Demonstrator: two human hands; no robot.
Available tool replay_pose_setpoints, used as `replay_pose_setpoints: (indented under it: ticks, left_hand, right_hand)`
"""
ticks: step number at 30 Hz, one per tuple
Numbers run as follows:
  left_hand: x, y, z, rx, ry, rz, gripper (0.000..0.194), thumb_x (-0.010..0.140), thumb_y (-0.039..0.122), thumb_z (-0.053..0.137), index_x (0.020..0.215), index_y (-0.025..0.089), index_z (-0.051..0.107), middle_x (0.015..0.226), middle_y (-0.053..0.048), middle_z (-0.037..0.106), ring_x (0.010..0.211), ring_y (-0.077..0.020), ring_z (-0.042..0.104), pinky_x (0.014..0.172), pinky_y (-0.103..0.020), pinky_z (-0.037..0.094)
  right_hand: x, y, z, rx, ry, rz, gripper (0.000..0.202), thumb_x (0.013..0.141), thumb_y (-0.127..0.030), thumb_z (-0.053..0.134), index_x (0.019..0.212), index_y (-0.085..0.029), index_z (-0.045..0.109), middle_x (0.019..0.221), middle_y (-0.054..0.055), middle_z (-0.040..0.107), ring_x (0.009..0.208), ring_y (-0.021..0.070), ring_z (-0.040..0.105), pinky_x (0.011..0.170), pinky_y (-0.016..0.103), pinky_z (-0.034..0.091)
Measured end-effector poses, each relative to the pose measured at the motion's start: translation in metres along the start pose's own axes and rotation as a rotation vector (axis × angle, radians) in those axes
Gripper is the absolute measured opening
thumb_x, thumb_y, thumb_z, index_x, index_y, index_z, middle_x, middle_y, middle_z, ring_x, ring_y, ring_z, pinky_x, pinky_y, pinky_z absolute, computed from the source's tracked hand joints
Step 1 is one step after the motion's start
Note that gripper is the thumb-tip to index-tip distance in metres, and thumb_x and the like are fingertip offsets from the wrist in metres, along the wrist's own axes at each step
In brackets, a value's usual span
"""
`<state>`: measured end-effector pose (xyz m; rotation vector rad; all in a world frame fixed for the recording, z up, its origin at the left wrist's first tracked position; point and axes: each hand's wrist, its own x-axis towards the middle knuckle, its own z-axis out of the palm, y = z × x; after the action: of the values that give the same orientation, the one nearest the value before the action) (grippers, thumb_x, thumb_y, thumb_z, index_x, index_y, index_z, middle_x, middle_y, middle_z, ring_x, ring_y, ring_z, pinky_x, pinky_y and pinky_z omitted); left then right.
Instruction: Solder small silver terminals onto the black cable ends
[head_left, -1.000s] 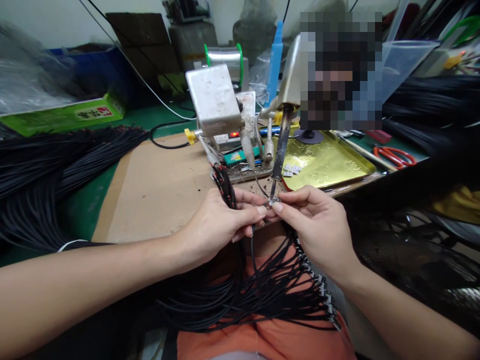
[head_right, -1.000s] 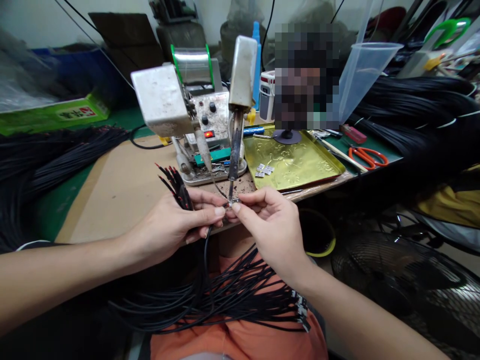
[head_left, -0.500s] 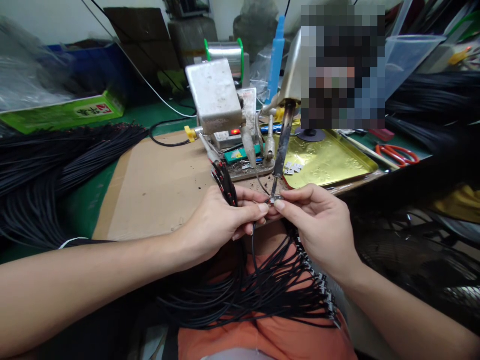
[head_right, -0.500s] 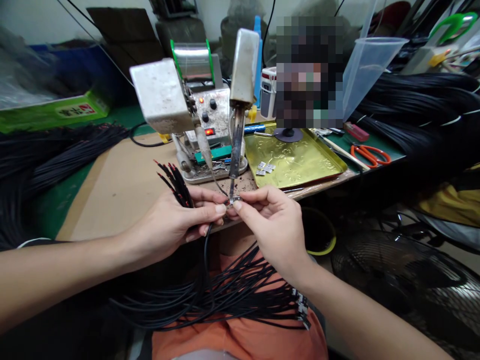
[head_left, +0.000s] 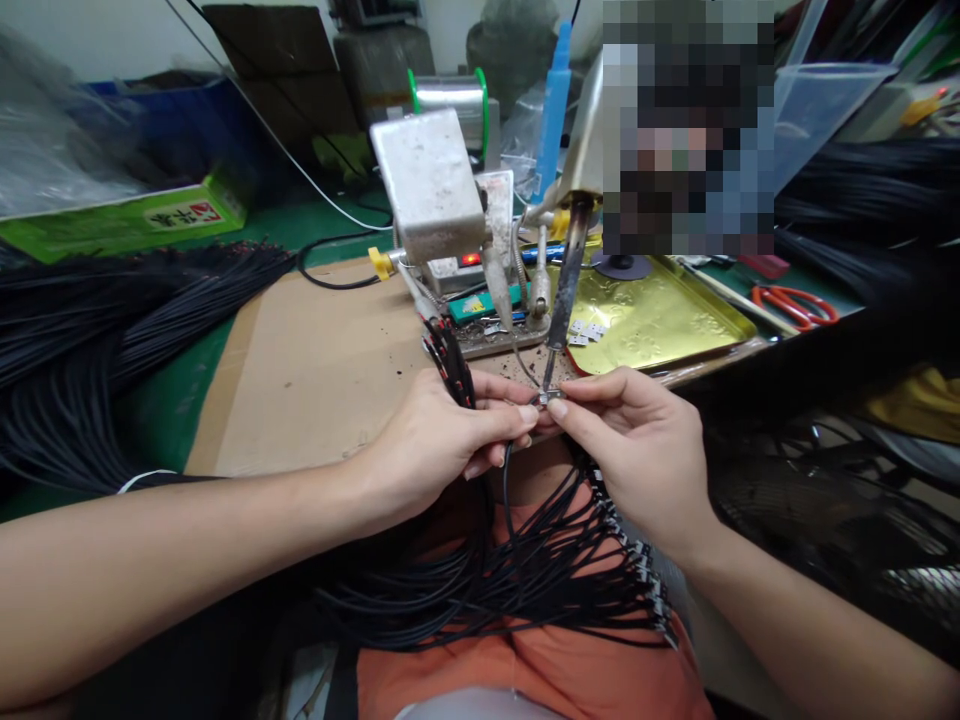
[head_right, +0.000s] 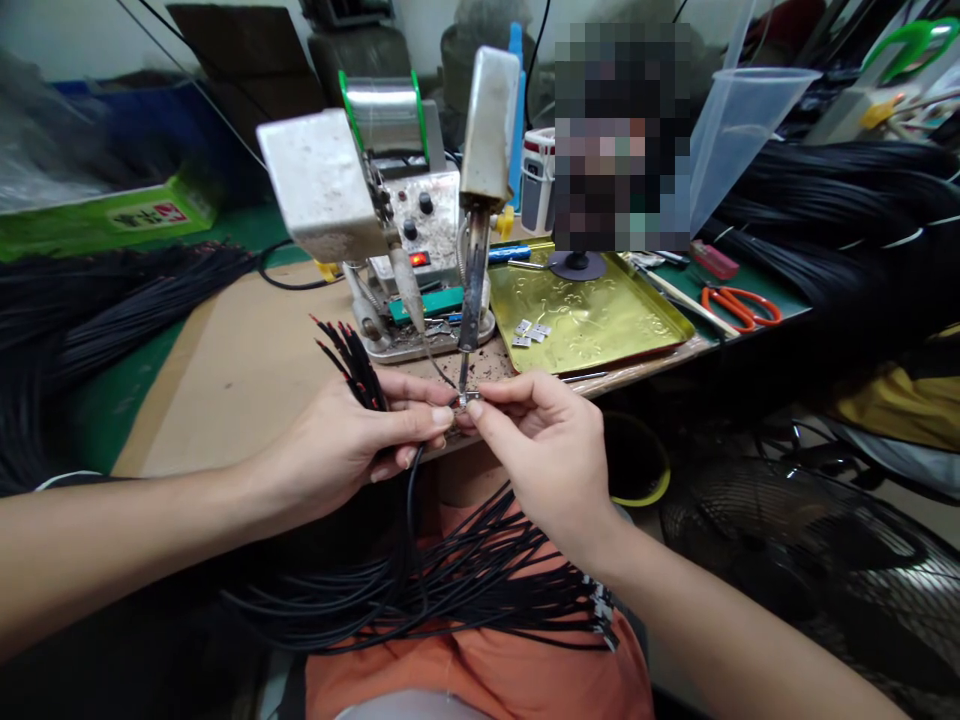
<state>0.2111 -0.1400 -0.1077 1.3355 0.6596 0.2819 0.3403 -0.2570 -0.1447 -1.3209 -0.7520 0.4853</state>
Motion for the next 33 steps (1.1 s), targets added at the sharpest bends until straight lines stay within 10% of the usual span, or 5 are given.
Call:
replay_pose_setpoints:
  ticks: [22,33]
  left_hand:
    - [-0.008,0.001,0.009,0.205,0.011,-0.036,0.031,0.074,0.029,0.083,0.098,0.011,0.074,0.063,-0.001,0.066,0.045,-0.0054,0.052,0.038,-0.013,0.036]
    - [-0.017,0.005,0.016,0.231,-0.176,-0.043,0.019,0.078,0.022,0.078,0.092,0.01,0.075,0.066,-0.001,0.067,0.055,-0.0086,0.058,0.049,-0.017,0.045]
  right_hand:
    - [0.003,-0.011,-0.018,-0.139,-0.22,0.053,0.014,0.081,-0.021,0.074,0.092,-0.02,0.064,0.081,0.001,0.069,0.074,0.0157,0.067,0.066,0.027,0.056]
    - [0.03,-0.061,-0.086,-0.681,-0.61,0.018,0.012,0.089,-0.03,0.067,0.087,-0.02,0.073,0.076,0.0,0.07,0.065,0.0137,0.06,0.057,0.025,0.046]
